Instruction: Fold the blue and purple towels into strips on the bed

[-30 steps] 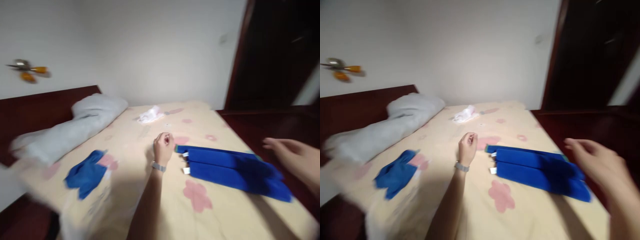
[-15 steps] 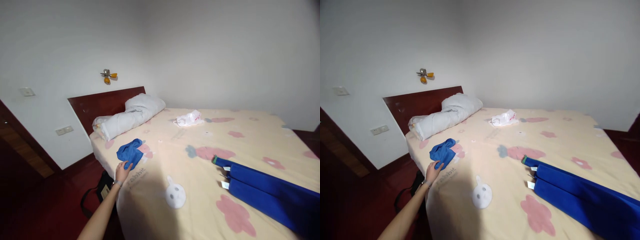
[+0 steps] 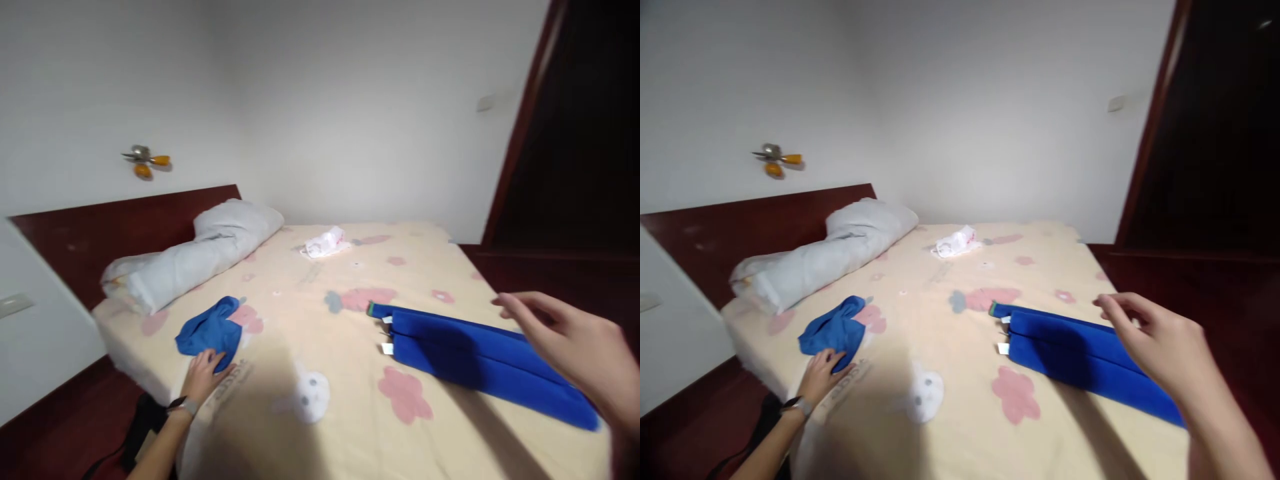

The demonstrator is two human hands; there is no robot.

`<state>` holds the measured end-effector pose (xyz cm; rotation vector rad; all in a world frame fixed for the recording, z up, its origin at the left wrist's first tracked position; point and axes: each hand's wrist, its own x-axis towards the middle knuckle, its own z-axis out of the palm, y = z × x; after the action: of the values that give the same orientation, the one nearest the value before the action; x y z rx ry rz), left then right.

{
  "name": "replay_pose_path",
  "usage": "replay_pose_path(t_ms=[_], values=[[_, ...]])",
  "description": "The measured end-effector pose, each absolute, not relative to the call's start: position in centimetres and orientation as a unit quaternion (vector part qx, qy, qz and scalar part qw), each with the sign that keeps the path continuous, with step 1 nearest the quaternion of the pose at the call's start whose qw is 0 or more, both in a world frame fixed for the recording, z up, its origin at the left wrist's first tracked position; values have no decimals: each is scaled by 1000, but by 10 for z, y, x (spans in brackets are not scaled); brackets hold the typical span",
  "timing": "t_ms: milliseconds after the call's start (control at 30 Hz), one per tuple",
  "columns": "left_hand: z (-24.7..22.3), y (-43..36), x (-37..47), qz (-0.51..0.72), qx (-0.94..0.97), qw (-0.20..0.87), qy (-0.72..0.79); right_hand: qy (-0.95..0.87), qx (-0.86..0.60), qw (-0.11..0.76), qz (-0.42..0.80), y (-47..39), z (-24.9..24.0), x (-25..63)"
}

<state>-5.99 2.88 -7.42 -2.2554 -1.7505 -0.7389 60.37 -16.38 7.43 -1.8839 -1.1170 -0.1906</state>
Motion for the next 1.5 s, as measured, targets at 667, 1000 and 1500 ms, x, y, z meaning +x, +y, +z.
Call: replay_pose_path(t_ms=[667, 1000, 1500], values=[[8, 23, 20, -344, -770, 228, -486, -567, -664, 487, -35, -168, 93, 564], [78, -79, 254, -403, -812, -295, -303, -788, -444, 315, 286, -153, 85, 491], [101, -91, 278, -342, -564, -741, -128, -674, -418, 553, 255, -154, 90, 495]])
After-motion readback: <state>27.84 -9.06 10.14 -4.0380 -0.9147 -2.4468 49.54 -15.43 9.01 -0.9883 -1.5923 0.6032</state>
